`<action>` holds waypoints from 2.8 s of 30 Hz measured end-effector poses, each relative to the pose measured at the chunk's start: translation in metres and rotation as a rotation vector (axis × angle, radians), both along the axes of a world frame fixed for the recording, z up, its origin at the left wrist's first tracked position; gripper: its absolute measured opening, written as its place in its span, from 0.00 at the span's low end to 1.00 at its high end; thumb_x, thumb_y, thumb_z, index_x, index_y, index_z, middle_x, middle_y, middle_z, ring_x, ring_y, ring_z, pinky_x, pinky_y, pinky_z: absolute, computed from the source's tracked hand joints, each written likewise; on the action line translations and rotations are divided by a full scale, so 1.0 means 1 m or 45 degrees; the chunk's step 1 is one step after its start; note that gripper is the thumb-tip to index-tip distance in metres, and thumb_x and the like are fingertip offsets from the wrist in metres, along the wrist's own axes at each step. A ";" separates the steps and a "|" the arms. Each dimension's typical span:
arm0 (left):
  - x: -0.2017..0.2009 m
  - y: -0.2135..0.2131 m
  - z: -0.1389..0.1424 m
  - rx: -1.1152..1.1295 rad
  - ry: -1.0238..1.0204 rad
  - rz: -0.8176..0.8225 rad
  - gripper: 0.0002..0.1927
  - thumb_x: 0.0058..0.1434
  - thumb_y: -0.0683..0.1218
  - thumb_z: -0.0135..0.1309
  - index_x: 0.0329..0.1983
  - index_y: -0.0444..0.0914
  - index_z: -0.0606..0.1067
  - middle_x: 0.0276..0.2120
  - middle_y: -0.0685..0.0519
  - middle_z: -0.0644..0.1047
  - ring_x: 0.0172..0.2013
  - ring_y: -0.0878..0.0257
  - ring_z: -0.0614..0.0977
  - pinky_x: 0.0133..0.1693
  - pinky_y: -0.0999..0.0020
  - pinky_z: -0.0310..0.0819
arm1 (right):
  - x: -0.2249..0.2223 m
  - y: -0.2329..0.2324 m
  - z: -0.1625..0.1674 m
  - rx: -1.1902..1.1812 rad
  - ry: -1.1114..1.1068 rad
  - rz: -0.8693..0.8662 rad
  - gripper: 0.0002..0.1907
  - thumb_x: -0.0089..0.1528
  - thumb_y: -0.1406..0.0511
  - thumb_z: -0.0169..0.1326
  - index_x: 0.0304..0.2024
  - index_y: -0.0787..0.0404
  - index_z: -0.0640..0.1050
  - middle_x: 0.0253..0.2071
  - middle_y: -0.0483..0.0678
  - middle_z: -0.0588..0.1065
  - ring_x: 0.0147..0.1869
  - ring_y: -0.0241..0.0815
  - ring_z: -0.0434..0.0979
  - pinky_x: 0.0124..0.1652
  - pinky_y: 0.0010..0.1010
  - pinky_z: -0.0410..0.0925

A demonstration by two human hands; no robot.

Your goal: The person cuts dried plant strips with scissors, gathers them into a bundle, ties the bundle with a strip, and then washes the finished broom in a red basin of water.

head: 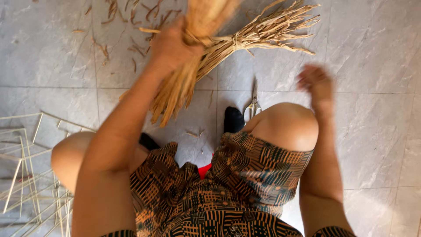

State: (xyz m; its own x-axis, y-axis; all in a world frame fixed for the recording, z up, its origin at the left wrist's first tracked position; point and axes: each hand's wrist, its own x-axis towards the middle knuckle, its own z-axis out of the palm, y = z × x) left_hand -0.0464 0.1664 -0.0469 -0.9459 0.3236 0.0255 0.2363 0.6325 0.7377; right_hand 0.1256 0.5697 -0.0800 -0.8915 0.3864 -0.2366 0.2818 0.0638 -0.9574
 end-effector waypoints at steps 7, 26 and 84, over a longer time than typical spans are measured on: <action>-0.019 0.117 -0.129 -0.579 -0.175 -0.387 0.50 0.44 0.68 0.69 0.69 0.49 0.67 0.73 0.42 0.55 0.72 0.42 0.54 0.67 0.38 0.52 | 0.025 -0.101 -0.125 0.963 -0.453 0.024 0.42 0.48 0.52 0.75 0.60 0.55 0.72 0.44 0.57 0.75 0.44 0.55 0.77 0.39 0.46 0.73; -0.011 0.130 -0.192 -1.090 -0.063 -0.253 0.63 0.50 0.59 0.65 0.81 0.51 0.37 0.69 0.32 0.58 0.64 0.40 0.63 0.55 0.42 0.63 | 0.021 -0.083 -0.124 0.643 -0.772 0.222 0.39 0.53 0.66 0.64 0.67 0.58 0.67 0.52 0.61 0.71 0.47 0.55 0.77 0.45 0.43 0.72; 0.033 -0.306 0.053 0.830 -0.501 1.083 0.62 0.42 0.66 0.63 0.77 0.47 0.47 0.68 0.26 0.58 0.67 0.26 0.60 0.63 0.38 0.60 | -0.085 -0.795 0.098 1.264 0.712 2.609 0.38 0.58 0.73 0.59 0.69 0.49 0.64 0.57 0.53 0.75 0.59 0.55 0.76 0.55 0.45 0.70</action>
